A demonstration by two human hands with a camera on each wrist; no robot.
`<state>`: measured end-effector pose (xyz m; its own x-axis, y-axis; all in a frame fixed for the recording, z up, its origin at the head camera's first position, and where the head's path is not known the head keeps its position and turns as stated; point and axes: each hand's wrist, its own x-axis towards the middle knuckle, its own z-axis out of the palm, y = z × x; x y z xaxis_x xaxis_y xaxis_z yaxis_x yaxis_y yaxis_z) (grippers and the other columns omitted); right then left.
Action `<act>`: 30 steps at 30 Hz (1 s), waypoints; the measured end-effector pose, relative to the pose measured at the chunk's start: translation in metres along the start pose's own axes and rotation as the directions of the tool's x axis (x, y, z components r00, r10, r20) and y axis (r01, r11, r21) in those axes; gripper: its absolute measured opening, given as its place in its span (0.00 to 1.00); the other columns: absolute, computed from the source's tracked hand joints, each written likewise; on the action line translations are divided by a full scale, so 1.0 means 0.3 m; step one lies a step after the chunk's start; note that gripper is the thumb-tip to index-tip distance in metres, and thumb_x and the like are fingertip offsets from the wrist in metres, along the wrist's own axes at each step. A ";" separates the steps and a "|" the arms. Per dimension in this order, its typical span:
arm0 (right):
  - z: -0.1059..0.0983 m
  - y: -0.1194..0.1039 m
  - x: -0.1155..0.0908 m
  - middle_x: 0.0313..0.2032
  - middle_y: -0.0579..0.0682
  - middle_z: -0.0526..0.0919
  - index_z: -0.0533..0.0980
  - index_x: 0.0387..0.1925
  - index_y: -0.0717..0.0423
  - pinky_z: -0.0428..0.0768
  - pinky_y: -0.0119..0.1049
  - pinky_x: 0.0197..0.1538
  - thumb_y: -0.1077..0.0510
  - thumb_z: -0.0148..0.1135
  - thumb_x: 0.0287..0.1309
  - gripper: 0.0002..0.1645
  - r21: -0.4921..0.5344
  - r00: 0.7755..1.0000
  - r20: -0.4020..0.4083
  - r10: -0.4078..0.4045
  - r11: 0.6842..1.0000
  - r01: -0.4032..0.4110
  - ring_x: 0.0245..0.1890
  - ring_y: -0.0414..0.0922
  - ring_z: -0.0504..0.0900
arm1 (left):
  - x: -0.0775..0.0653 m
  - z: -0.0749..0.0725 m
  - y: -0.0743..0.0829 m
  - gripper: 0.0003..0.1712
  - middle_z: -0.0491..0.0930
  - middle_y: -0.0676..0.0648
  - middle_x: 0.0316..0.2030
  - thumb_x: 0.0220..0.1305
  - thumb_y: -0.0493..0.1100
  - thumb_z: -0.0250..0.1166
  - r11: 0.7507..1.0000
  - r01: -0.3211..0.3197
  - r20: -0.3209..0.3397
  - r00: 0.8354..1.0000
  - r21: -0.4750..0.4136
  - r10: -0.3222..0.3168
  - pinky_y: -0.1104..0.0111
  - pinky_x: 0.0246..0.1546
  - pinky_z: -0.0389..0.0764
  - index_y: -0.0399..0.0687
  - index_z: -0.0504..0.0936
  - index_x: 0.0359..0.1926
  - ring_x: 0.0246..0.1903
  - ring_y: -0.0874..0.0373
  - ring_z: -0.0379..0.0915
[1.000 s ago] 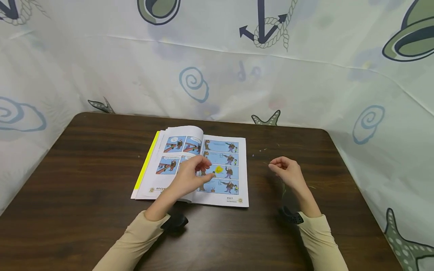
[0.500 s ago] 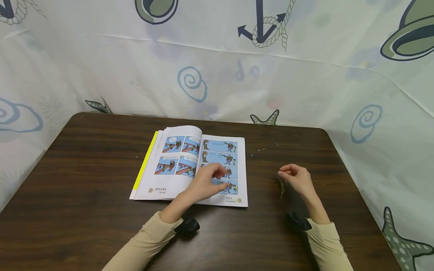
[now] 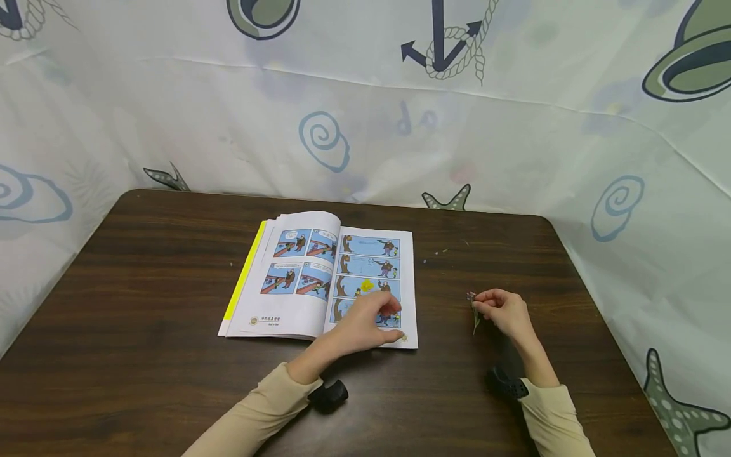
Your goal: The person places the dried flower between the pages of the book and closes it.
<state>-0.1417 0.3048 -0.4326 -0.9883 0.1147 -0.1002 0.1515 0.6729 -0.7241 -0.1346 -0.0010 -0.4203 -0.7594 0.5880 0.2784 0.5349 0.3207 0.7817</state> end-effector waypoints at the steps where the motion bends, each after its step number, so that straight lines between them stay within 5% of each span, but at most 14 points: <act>1: 0.001 0.002 -0.002 0.19 0.46 0.78 0.79 0.34 0.66 0.71 0.30 0.23 0.61 0.65 0.54 0.10 -0.003 1.000 -0.001 0.003 1.000 -0.003 0.19 0.38 0.74 | 0.000 0.004 0.001 0.18 0.77 0.42 0.32 0.46 0.38 0.73 1.000 0.005 0.009 1.000 0.002 -0.005 0.66 0.37 0.75 0.35 0.76 0.37 0.33 0.51 0.72; 11: 0.013 0.010 -0.006 0.19 0.46 0.78 0.79 0.32 0.67 0.71 0.29 0.22 0.62 0.67 0.52 0.09 -0.053 1.000 -0.026 -0.004 0.999 0.002 0.18 0.38 0.74 | 0.001 0.043 0.009 0.20 0.76 0.45 0.33 0.44 0.38 0.73 0.998 0.051 0.083 0.995 0.039 -0.054 0.69 0.38 0.72 0.36 0.76 0.39 0.34 0.53 0.70; 21: 0.010 -0.002 -0.001 0.18 0.47 0.79 0.80 0.29 0.66 0.72 0.32 0.22 0.62 0.66 0.52 0.08 -0.116 1.000 0.002 -0.005 0.993 0.006 0.18 0.39 0.75 | -0.002 0.067 0.007 0.22 0.75 0.48 0.37 0.43 0.39 0.74 0.983 0.070 0.123 0.988 0.167 -0.091 0.67 0.44 0.72 0.42 0.75 0.40 0.39 0.57 0.67; 30: 0.008 -0.010 -0.001 0.18 0.49 0.79 0.80 0.26 0.67 0.71 0.32 0.21 0.64 0.64 0.53 0.07 -0.127 0.999 0.014 -0.031 0.991 0.033 0.17 0.38 0.74 | -0.004 0.069 0.009 0.20 0.72 0.49 0.37 0.44 0.39 0.74 0.966 0.046 0.127 0.989 0.254 -0.081 0.68 0.42 0.72 0.42 0.75 0.37 0.38 0.57 0.66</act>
<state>-0.1418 0.3009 -0.4321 -0.9927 0.0832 -0.0874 0.1199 0.7637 -0.6344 -0.1245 0.0146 -0.4301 -0.7471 0.6495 0.1416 0.5757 0.5257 0.6263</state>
